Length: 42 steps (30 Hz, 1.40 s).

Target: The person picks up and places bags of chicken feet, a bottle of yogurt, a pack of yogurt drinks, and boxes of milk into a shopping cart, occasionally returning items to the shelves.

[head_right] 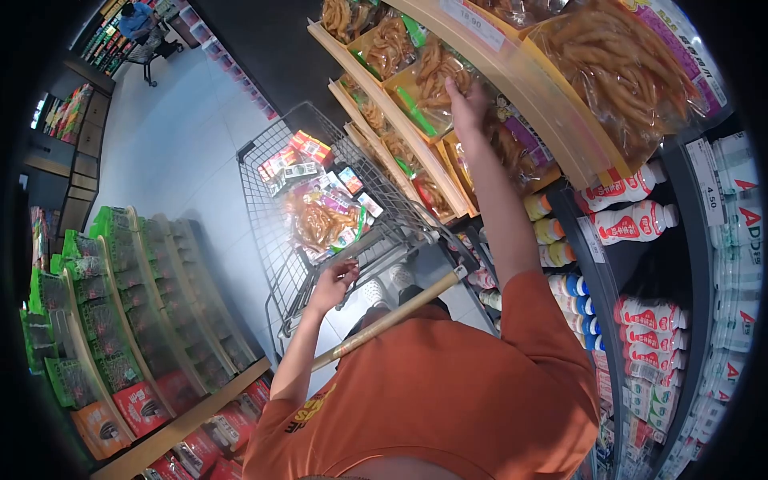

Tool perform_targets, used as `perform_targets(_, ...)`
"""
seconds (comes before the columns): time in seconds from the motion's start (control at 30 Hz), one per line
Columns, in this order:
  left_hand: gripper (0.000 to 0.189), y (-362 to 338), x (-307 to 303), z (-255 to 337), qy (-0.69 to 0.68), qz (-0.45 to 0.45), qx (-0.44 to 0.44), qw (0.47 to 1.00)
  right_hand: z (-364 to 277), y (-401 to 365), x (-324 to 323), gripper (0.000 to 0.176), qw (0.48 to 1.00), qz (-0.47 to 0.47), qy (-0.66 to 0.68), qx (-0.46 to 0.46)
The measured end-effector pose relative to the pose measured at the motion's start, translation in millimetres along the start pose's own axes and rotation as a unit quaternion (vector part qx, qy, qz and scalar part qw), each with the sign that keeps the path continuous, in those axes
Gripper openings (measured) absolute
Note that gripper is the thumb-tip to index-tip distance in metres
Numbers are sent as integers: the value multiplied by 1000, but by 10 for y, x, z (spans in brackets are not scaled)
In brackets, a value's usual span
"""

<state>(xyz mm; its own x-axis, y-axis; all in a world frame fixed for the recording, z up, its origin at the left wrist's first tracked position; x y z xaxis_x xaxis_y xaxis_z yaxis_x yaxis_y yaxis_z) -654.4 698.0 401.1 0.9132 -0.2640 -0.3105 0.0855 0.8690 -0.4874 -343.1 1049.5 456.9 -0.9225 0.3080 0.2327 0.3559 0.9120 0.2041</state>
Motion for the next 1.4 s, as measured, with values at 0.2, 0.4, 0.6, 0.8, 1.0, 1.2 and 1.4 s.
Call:
perform_targets(0.2, 38, -6, 42, -57, -28, 6, -11, 1000, -71, -68, 17, 24, 997, 20, -11, 72)
perform_targets(0.4, 36, -14, 81, -132, -26, 38, -3, 999, 174, 44, -6, 33, 998, 31, -60, 19)
perform_targets(0.6, 35, -20, 100, -162, -22, 52, 10, 998, -10, -137, 66, 66, 947, 123, -298, -2)
perform_targets(0.8, 36, -12, 84, -157, 2, 41, -7, 999, -642, -1137, 185, 68, 960, 26, -270, -69)
perform_targets(1.0, 39, -73, 36, 40, 18, 26, -27, 999, -508, -2368, -208, 27, 879, -259, -376, -136)
perform_targets(1.2, 46, -59, -28, 33, 23, -17, -30, 999, -512, -3164, -623, 22, 852, -320, -412, -53)
perform_targets(1.4, 52, -55, -38, 65, 38, -31, -35, 998, -590, -3322, -563, 18, 817, -334, -469, -31)
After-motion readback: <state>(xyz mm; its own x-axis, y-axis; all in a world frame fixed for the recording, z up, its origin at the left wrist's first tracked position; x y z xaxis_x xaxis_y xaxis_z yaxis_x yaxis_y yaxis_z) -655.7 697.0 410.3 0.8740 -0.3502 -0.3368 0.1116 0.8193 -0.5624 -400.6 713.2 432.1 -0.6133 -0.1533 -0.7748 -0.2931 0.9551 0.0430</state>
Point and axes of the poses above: each hand's wrist, its own y-axis towards the middle knuckle, its own x-axis out of the palm, z = x × y, the point moved 1 cm from there along y, towards the middle knuckle, and after that the axes turned 1 degree about -x, right-handed, at the moved point
